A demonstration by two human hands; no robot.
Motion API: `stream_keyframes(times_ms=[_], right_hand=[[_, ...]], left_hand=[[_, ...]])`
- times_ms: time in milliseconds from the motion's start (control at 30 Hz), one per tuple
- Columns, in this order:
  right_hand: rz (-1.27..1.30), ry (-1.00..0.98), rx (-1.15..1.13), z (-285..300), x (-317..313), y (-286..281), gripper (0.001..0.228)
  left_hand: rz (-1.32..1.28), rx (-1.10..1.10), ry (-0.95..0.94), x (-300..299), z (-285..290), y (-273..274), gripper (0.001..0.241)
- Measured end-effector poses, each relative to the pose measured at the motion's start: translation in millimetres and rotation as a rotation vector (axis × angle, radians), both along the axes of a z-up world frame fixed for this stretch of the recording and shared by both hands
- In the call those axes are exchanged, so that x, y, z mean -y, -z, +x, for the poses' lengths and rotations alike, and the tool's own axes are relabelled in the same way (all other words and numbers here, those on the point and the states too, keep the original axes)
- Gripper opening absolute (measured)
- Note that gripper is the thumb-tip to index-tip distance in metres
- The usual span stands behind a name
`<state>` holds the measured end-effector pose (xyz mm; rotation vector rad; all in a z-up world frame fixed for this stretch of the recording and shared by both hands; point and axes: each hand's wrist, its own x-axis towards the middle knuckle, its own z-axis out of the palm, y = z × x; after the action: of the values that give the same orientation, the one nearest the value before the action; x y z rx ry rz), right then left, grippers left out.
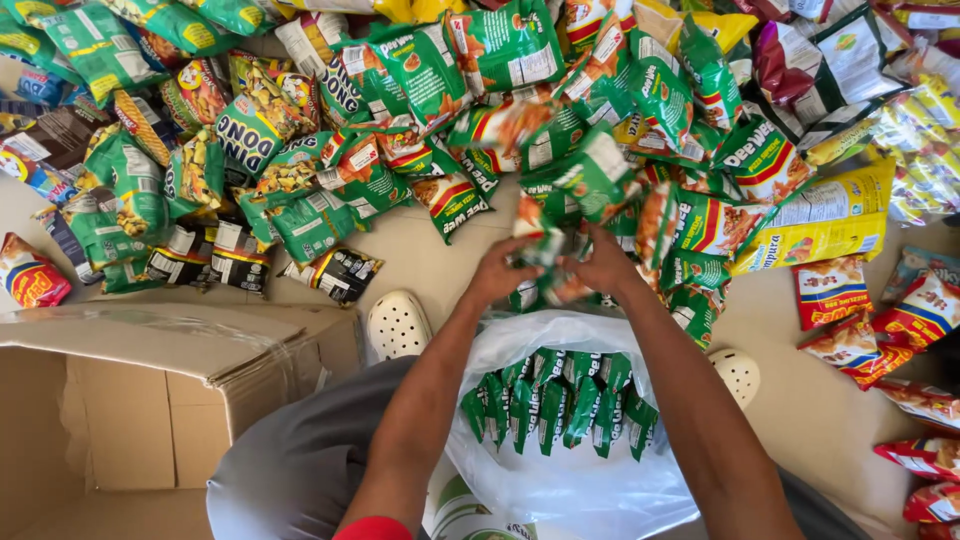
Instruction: The person is sorting small bags of snacks from a large pile on the floor into a white plastic bag.
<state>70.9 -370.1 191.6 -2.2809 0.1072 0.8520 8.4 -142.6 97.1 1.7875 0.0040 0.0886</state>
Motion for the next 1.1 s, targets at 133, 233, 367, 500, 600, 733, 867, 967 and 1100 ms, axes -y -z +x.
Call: stream_keyframes(times_ms=[133,233,367,500,600,733,867,967,1100], right_hand=[[-0.08,0.058,0.155,-10,25,10,0.094],[-0.238,0.054,0.257,-13,23,-11,0.077],[-0.123,-0.096,0.319,-7,4,-26,0.056],[0.062,-0.29,0.215,-8,-27,-16,0.059],[-0.038,-0.392,0.122,-12,-44,-19,0.061],[-0.264,-0.448,0.184,-16,-50,-17,0.047],[-0.381,-0.384,0.25,-13,-42,-27,0.017],[-0.298,-0.282,0.327,-7,-34,-57,0.013],[-0.035,-0.077,0.295,-2,-25,-131,0.013]], left_hand=[[0.173,-0.307,0.268,7,8,-32,0.059],[0.182,-0.583,0.075,6,15,-45,0.061],[0.323,-0.696,-0.216,1,21,-63,0.059],[0.516,-0.757,0.095,-5,25,-51,0.086],[0.583,-0.775,0.294,-11,21,-33,0.1],[0.461,-0.77,0.393,-16,24,-35,0.095],[0.493,-0.762,0.457,-9,32,-68,0.09],[0.598,-0.721,0.343,-6,41,-121,0.084],[0.507,-0.452,0.14,-15,54,-138,0.085]])
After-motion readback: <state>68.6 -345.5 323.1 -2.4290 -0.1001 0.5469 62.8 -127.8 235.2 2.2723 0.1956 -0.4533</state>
